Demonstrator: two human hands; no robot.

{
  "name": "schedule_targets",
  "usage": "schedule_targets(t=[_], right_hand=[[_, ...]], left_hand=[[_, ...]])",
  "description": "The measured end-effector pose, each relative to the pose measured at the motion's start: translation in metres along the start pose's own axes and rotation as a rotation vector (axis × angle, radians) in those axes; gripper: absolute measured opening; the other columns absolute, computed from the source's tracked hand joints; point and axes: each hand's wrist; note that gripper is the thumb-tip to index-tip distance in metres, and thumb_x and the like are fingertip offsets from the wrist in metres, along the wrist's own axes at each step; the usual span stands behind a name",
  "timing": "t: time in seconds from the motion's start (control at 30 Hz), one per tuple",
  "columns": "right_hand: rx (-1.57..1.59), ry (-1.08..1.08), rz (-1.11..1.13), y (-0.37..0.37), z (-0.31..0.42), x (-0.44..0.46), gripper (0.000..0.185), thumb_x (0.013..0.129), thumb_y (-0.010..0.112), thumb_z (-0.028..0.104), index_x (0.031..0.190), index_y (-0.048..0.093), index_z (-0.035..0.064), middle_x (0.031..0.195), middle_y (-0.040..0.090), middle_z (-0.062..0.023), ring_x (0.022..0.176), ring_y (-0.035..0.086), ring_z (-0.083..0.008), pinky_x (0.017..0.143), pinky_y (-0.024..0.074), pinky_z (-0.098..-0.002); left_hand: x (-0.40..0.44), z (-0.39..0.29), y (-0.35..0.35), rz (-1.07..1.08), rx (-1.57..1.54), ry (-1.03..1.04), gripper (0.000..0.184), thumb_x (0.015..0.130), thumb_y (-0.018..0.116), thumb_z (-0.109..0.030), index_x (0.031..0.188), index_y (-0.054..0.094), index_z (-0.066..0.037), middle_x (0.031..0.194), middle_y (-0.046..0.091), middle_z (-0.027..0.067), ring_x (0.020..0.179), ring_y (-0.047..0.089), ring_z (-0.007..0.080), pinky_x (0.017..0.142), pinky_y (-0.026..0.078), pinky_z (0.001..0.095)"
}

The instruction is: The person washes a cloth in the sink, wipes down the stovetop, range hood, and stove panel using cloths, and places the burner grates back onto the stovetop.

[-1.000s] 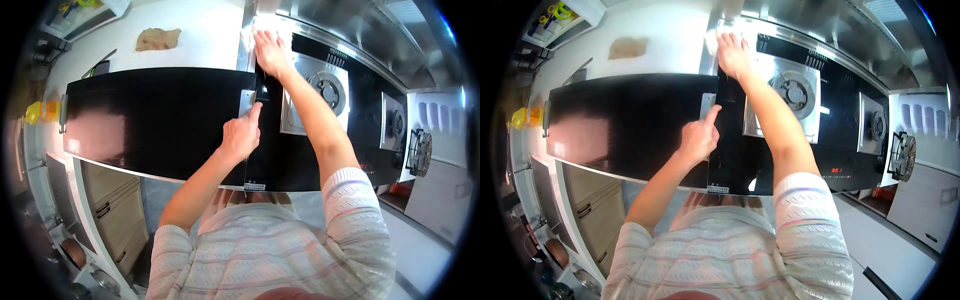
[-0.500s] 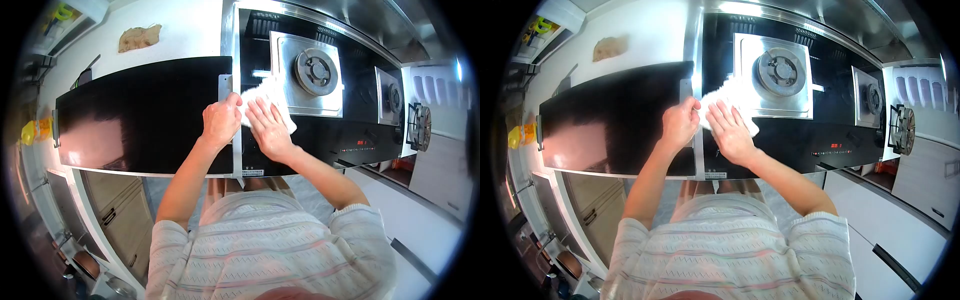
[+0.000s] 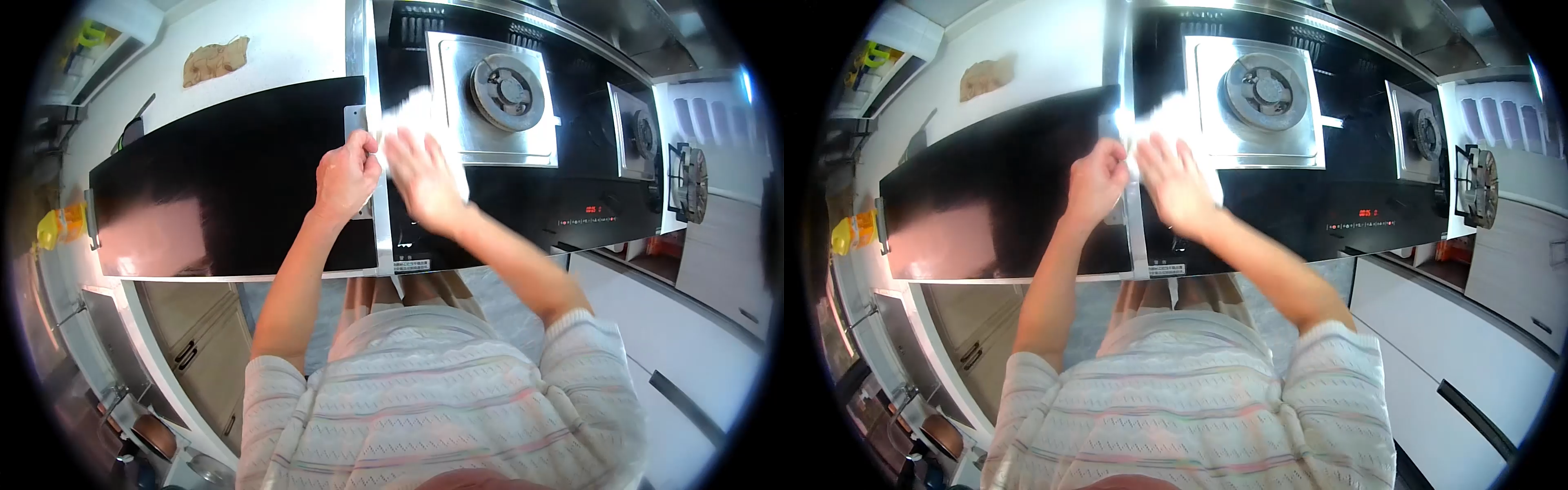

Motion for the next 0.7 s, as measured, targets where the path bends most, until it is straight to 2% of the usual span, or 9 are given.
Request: schedule_targets(t=[0.03, 0.13, 0.23, 0.33, 0.43, 0.5, 0.7], right_hand=[[0.071, 0.005, 0.029, -0.008, 0.017, -0.029, 0.048, 0.078, 0.052, 0.009, 0.125, 0.046, 0.0016, 0.135, 0.040, -0.0144, 0.131, 0.030, -0.0298, 0.104, 0.0228, -0.0494], [0.208, 0.070, 0.161, -0.028, 0.046, -0.099, 0.047, 0.077, 0.054, 0.009, 0.124, 0.048, 0.0042, 0.135, 0.042, -0.0117, 0.130, 0.033, -0.0289, 0.105, 0.0223, -0.0487], [0.202, 0.086, 0.200, -0.041, 0.044, -0.122, 0.046, 0.076, 0.056, 0.010, 0.122, 0.050, 0.0059, 0.133, 0.044, -0.0097, 0.129, 0.036, -0.0281, 0.105, 0.0222, -0.0493], [0.068, 0.043, 0.154, -0.043, 0.028, -0.097, 0.044, 0.077, 0.057, 0.011, 0.121, 0.051, 0.0065, 0.133, 0.045, -0.0084, 0.129, 0.036, -0.0270, 0.104, 0.0222, -0.0502], [0.025, 0.127, 0.059, -0.026, -0.004, -0.034, 0.046, 0.082, 0.055, 0.018, 0.123, 0.045, -0.0002, 0.135, 0.039, -0.0174, 0.131, 0.029, -0.0319, 0.106, 0.0174, -0.0511], [-0.055, 0.160, 0.011, -0.014, -0.011, -0.004, 0.046, 0.083, 0.053, 0.020, 0.123, 0.044, -0.0012, 0.136, 0.037, -0.0172, 0.131, 0.029, -0.0322, 0.106, 0.0183, -0.0492], [-0.076, 0.209, 0.092, -0.032, 0.006, -0.053, 0.046, 0.083, 0.053, 0.015, 0.124, 0.044, -0.0022, 0.135, 0.040, -0.0176, 0.130, 0.030, -0.0315, 0.106, 0.0213, -0.0479]], left_hand=[[0.001, 0.002, 0.001, 0.010, 0.026, -0.006, 0.013, 0.074, 0.055, -0.005, 0.087, 0.053, -0.005, 0.061, 0.057, 0.0100, 0.055, 0.057, 0.0209, 0.057, 0.045, 0.0327], [0.002, 0.002, -0.001, 0.046, 0.053, 0.001, 0.010, 0.077, 0.051, -0.007, 0.087, 0.051, -0.008, 0.062, 0.057, 0.0129, 0.063, 0.060, 0.0301, 0.062, 0.046, 0.0402], [0.001, -0.002, -0.004, 0.073, 0.074, 0.001, 0.010, 0.077, 0.051, -0.007, 0.087, 0.051, -0.008, 0.062, 0.057, 0.0128, 0.065, 0.060, 0.0305, 0.064, 0.046, 0.0405], [0.001, 0.000, -0.003, 0.056, 0.089, 0.036, 0.009, 0.077, 0.051, -0.007, 0.086, 0.051, -0.008, 0.063, 0.058, 0.0125, 0.066, 0.060, 0.0307, 0.063, 0.046, 0.0406], [0.002, 0.003, 0.000, 0.036, 0.100, 0.057, 0.009, 0.077, 0.052, -0.008, 0.086, 0.052, -0.009, 0.062, 0.058, 0.0120, 0.065, 0.061, 0.0303, 0.062, 0.047, 0.0399], [0.000, 0.003, 0.000, 0.035, 0.090, 0.057, 0.010, 0.077, 0.053, -0.008, 0.087, 0.052, -0.008, 0.062, 0.058, 0.0117, 0.063, 0.060, 0.0299, 0.061, 0.047, 0.0393], [0.001, 0.000, -0.003, 0.055, 0.101, 0.035, 0.010, 0.076, 0.053, -0.007, 0.086, 0.052, -0.008, 0.062, 0.058, 0.0115, 0.063, 0.060, 0.0293, 0.061, 0.046, 0.0391]])
Point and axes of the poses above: each hand's wrist, its own x-axis towards the middle knuckle, its own y-axis out of the palm, z = x × y
